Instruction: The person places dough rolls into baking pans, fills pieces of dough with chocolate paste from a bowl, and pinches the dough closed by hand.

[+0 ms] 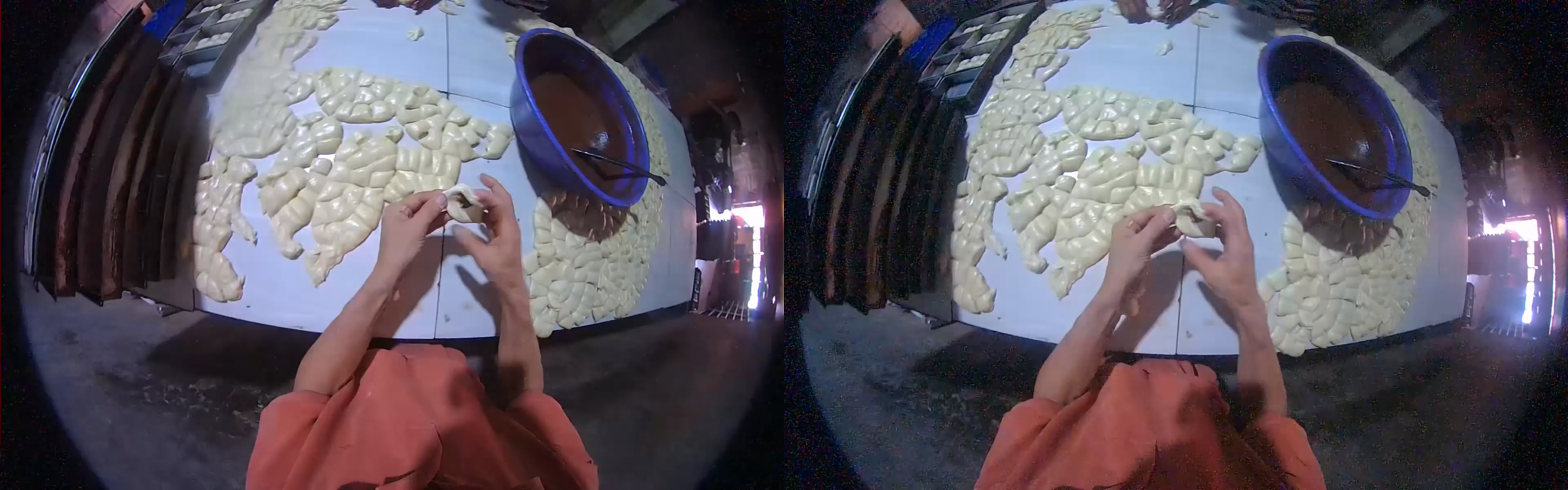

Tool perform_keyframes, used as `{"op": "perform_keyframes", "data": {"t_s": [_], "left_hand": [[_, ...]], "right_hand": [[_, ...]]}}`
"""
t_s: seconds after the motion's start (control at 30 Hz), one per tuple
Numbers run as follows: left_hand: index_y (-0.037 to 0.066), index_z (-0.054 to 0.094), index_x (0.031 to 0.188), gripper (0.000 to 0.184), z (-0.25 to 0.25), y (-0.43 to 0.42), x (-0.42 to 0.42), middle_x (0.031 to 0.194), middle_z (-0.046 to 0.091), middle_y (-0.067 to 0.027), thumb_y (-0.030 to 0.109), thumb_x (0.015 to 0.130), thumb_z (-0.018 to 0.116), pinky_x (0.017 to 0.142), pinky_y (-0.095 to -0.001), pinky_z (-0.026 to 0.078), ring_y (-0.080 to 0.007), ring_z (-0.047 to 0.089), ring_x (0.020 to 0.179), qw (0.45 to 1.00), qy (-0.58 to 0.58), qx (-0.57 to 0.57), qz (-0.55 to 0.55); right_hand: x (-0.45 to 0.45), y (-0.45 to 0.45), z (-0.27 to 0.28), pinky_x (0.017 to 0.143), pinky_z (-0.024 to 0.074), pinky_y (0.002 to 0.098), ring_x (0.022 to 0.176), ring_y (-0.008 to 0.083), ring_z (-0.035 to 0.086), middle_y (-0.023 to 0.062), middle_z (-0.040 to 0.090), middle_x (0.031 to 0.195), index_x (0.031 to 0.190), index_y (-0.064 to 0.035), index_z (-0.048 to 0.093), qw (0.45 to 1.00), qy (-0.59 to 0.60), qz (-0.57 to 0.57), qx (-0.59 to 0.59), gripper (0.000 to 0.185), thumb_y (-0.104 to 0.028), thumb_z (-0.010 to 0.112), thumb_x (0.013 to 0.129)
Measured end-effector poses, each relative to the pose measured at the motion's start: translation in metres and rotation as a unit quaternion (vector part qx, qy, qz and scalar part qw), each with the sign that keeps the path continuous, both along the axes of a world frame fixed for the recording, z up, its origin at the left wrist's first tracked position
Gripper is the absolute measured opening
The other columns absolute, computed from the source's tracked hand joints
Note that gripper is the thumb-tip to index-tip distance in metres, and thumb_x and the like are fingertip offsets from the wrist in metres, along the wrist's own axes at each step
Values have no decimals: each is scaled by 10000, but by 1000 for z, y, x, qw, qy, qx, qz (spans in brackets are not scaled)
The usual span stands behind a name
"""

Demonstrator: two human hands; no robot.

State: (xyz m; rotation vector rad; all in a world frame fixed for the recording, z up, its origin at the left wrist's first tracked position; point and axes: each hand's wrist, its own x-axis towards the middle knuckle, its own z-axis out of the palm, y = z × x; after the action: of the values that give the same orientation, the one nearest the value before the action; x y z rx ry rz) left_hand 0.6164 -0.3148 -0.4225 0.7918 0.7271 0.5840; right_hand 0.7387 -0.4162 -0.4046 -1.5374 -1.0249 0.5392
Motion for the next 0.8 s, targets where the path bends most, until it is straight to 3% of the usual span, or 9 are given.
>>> {"op": "perform_keyframes", "data": {"t_s": [0.03,0.23,0.3,0.33,0.43,0.47,0.63,0.77,0.8], "left_hand": [[-41,705,1117,290,-4,0,-4,919,713,-45,204,964,682,752,-219,541,-98,657,815,999,-10,23,22],[-22,690,1198,336,5,-1,-18,1056,718,-78,192,939,712,805,-242,535,-107,656,925,991,23,128,27],[-21,691,1188,333,10,11,-20,1055,717,-66,177,923,729,794,-254,533,-114,657,931,993,15,116,-18],[-7,697,1172,339,9,18,-21,1033,715,-49,208,913,742,769,-248,526,-114,655,911,996,-11,83,-34],[35,708,1158,363,22,39,-33,1008,712,-36,294,907,746,717,-234,526,-108,651,877,986,92,84,-110],[35,708,1158,363,21,42,-35,1008,712,-36,294,907,746,717,-234,526,-108,651,877,986,93,84,-109],[32,711,1137,361,30,31,-44,1012,711,-50,281,882,768,706,-281,567,-135,677,935,985,58,104,-125],[22,692,1164,306,18,32,-51,1052,706,-73,195,914,726,730,-280,594,-146,681,961,985,18,87,-145],[19,681,1183,283,16,34,-53,1071,700,-71,171,944,680,736,-276,599,-138,677,964,981,20,96,-166]], "right_hand": [[-7,4,-3,990,501,349,1229,260,559,172,456,1439,1250,-18,578,987,-162,-20,-3,485,-24,765,803],[-33,19,-13,803,512,312,935,192,623,134,627,1141,1032,4,693,977,-193,-88,-2,168,-40,714,870],[-32,22,-9,757,511,305,873,182,632,91,676,1021,1019,5,704,994,-86,-52,-33,134,-55,686,901],[-34,22,-10,768,500,297,889,158,615,92,678,1002,1077,5,699,998,34,-36,-42,171,-60,652,926],[-30,15,-1,781,501,301,891,135,600,78,677,1032,1153,3,688,996,59,29,-54,233,-45,636,931],[-33,13,3,778,494,282,882,139,604,83,676,1048,1212,-27,679,997,41,56,-44,293,-18,633,923],[-30,9,-13,782,482,276,929,159,595,82,632,1133,1176,-62,701,996,-56,64,-1,288,-36,704,889],[-41,16,-25,843,469,295,979,150,550,87,582,1114,1056,-43,697,993,-11,1,119,165,-56,722,893],[-51,19,-19,850,468,299,978,148,550,87,580,1126,1015,-34,680,987,89,-39,128,127,-54,721,896]]}}
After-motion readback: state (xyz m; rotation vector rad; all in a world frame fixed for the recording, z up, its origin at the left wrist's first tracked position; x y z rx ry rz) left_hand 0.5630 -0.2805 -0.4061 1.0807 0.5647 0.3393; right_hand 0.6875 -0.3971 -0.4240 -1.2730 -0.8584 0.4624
